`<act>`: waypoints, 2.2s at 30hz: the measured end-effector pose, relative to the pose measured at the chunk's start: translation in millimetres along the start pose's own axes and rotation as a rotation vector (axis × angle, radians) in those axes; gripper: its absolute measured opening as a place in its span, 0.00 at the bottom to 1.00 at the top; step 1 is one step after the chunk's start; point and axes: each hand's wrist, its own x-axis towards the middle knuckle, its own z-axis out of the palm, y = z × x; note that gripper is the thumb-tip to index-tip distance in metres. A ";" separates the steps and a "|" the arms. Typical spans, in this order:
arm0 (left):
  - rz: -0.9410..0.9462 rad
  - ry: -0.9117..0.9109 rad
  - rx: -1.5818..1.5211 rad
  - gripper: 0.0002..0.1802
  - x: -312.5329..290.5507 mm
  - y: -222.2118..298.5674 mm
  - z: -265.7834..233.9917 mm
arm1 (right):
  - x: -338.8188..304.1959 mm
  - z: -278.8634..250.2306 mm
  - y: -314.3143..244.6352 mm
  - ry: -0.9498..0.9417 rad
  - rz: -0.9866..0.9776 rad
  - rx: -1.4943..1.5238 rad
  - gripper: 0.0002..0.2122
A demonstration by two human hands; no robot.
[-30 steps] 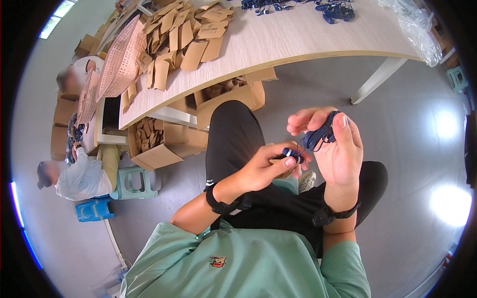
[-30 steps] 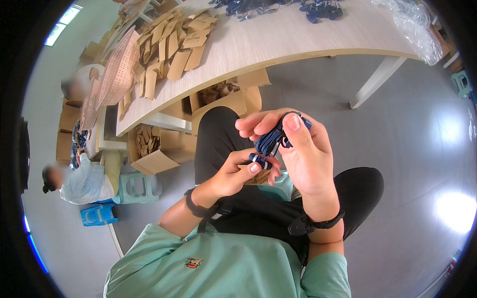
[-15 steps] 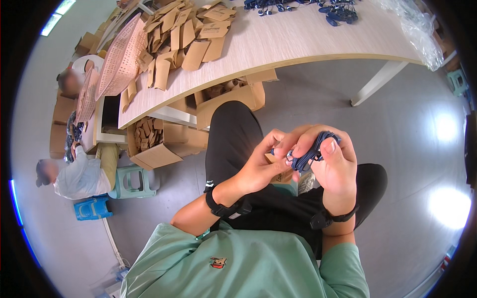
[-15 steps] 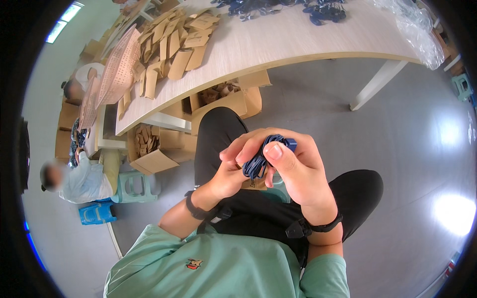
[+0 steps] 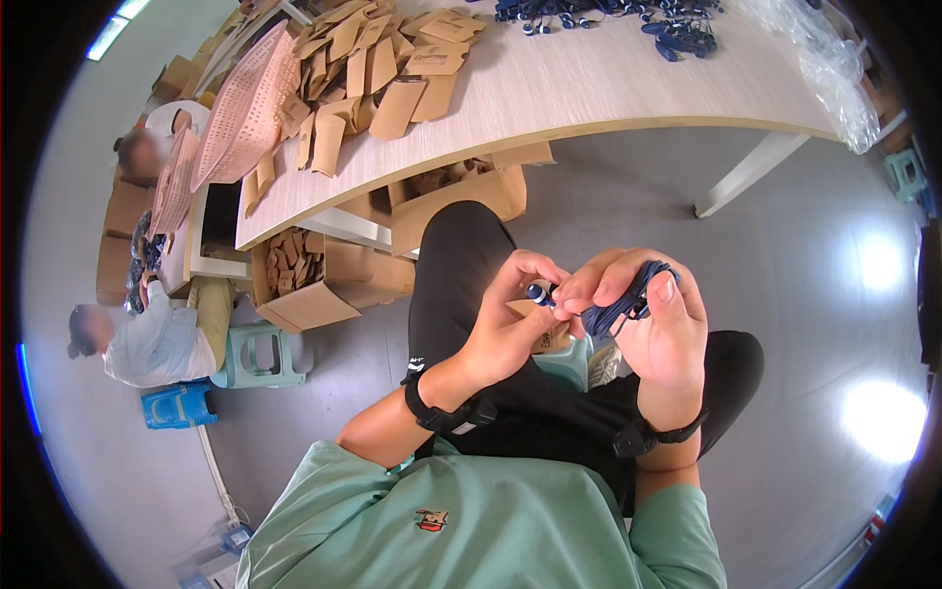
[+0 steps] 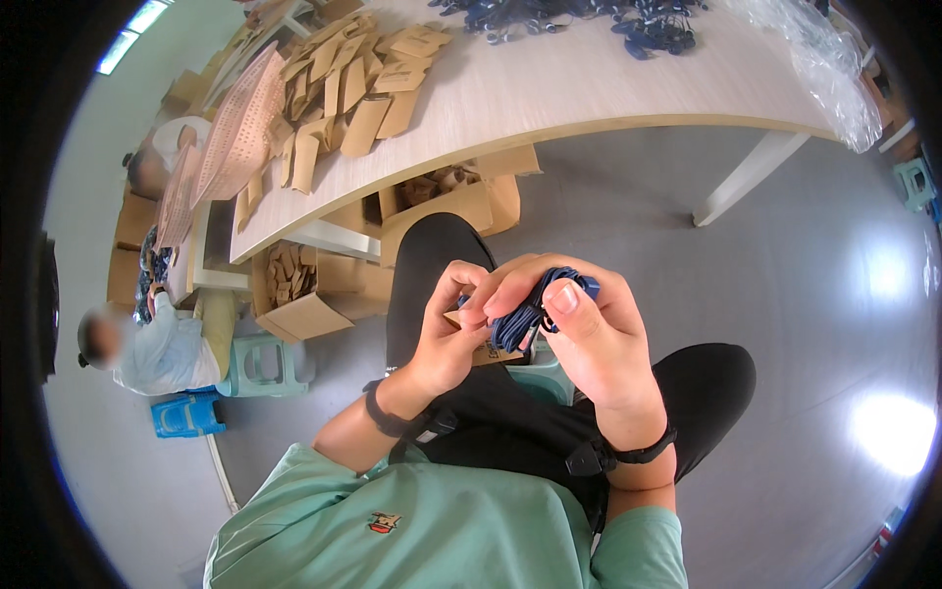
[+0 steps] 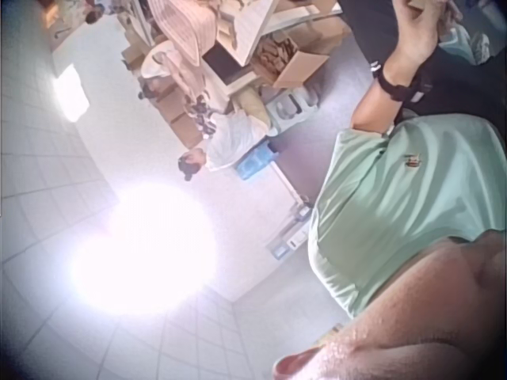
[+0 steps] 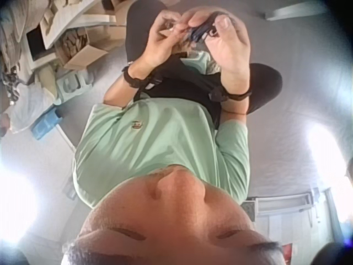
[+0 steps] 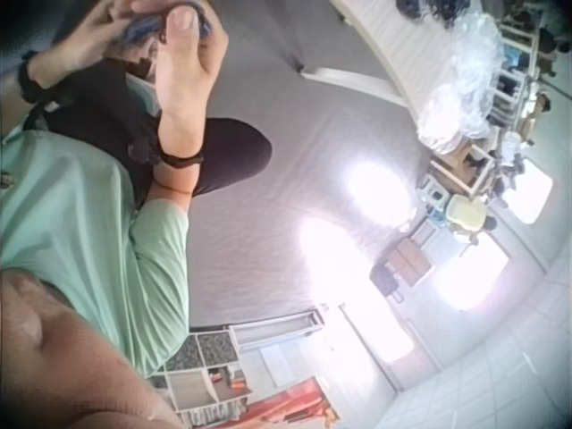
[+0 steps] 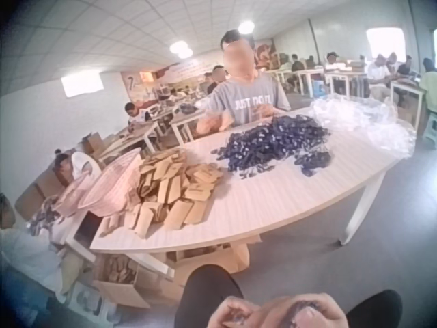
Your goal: Insert a blue ribbon item into a brown paper envelope.
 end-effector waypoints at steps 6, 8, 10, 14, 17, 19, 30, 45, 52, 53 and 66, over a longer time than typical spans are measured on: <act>0.094 0.034 0.087 0.14 -1.8 3.7 1.2 | 1.7 -2.7 3.4 0.017 -0.041 -0.057 0.21; 0.086 0.036 0.074 0.14 -1.7 4.3 1.2 | 2.4 -1.7 3.0 0.017 -0.053 -0.144 0.21; 0.077 0.037 0.059 0.14 -1.6 5.7 0.1 | 3.0 -1.3 3.1 0.061 -0.043 -0.144 0.18; 0.119 0.043 0.124 0.14 -2.4 6.2 -3.3 | 3.5 -0.2 4.7 0.051 -0.001 -0.089 0.18; 0.091 0.045 0.122 0.14 -3.1 7.8 -3.9 | 3.2 -0.8 5.8 0.045 0.003 -0.059 0.19; 0.067 0.042 0.119 0.15 -2.9 11.9 -0.8 | 3.0 -2.1 6.3 0.021 -0.010 0.020 0.19; -0.055 0.108 0.005 0.10 -8.1 10.6 -2.4 | 4.0 -2.4 10.9 0.052 0.052 0.004 0.18; -0.173 -0.036 0.245 0.13 -8.2 36.4 -8.6 | -0.5 7.2 6.2 -0.015 -0.020 -0.549 0.07; -0.119 -0.142 0.369 0.14 -3.6 39.4 -16.0 | 3.9 4.3 -1.4 -0.187 -0.047 -0.791 0.06; -0.098 -0.144 0.367 0.13 -1.8 42.5 -14.7 | 4.4 4.5 -2.4 -0.185 -0.046 -0.792 0.06; -0.142 -0.159 0.354 0.12 0.7 46.5 -12.2 | 4.7 5.9 -1.3 -0.259 -0.154 -0.885 0.07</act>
